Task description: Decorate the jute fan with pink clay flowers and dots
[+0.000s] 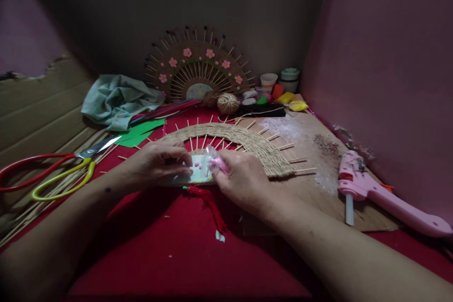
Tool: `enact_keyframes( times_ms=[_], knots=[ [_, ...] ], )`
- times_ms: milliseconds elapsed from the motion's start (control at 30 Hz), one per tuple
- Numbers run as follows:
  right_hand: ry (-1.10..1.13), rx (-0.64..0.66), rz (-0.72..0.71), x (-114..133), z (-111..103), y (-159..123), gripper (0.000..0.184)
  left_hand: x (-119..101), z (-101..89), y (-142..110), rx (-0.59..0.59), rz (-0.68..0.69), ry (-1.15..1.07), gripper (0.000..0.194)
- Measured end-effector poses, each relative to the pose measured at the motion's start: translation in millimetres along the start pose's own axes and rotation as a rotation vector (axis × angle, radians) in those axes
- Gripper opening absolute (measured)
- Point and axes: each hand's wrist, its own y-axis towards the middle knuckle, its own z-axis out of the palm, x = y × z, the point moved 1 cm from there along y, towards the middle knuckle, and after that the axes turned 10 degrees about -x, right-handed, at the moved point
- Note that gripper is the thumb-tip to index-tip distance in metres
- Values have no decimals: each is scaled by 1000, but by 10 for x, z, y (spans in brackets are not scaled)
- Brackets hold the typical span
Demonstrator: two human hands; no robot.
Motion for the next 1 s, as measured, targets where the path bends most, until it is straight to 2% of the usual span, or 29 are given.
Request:
enact_keyframes(
  times_ms=[167, 400, 600, 1000],
  knots=[
    [5, -4, -5, -3, 7, -2, 19, -68, 18, 22, 37, -40, 13, 7],
    [4, 4, -1, 2, -2, -1, 19, -38, 21, 8, 31, -51, -15, 10],
    [-3, 5, 3, 10, -4, 5, 19, 3, 15, 23, 34, 31, -39, 19],
    [-6, 3, -15, -2, 5, 2, 19, 13, -6, 2, 18, 29, -40, 10]
  ],
)
